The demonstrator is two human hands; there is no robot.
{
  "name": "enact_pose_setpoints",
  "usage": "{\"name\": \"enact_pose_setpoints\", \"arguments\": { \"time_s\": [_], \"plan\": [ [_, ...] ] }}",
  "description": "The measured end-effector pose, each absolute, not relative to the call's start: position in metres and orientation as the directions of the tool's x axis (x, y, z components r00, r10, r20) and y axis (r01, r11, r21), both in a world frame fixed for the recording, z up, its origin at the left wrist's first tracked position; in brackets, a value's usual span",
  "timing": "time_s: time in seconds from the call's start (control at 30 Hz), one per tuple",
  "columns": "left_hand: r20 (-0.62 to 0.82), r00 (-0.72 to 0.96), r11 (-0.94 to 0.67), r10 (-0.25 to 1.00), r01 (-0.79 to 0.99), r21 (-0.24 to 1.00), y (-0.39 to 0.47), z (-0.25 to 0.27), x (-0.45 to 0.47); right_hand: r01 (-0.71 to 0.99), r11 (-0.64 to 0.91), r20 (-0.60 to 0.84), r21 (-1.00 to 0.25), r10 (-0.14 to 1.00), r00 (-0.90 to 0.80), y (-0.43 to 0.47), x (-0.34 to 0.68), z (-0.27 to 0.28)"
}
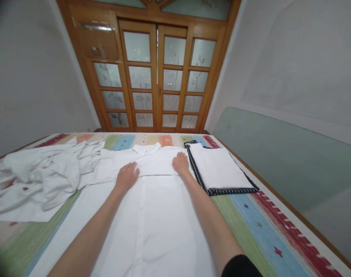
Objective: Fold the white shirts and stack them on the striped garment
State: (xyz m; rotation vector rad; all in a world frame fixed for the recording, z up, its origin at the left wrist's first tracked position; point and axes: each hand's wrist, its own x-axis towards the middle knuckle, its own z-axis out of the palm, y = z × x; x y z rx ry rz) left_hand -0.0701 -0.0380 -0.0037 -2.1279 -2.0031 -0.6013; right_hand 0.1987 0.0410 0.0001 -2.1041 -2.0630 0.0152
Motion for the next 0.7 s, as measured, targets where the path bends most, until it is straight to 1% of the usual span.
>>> {"name": "enact_pose_setpoints", "arguments": {
  "time_s": [0.07,0.2,0.27,0.53,0.7],
  "plan": [
    [0.382,0.024,-0.089,0.924,0.984,0.154,-0.039,-0.002,-0.069,0.99,0.033,0.133,-0.134,0.991,-0.015,0.033,0.201,-0.001],
    [0.372,0.031,-0.09,0.928,0.986,0.141,-0.041,0.0,-0.068,0.973,0.195,0.174,-0.123,0.97,-0.173,0.015,0.207,-0.001],
    [0.377,0.047,-0.104,0.925,0.986,0.132,-0.041,-0.001,-0.069,0.96,0.248,0.19,-0.131,0.957,-0.221,0.007,0.21,-0.001],
    [0.38,0.081,-0.14,0.922,0.981,0.131,-0.042,-0.007,-0.07,0.959,0.25,0.243,-0.132,0.946,-0.213,-0.005,0.22,-0.008],
    [0.33,0.045,-0.096,0.943,0.986,0.139,-0.042,-0.004,-0.072,0.959,0.263,0.266,-0.107,0.937,-0.227,-0.007,0.223,-0.009]
  ]
}}
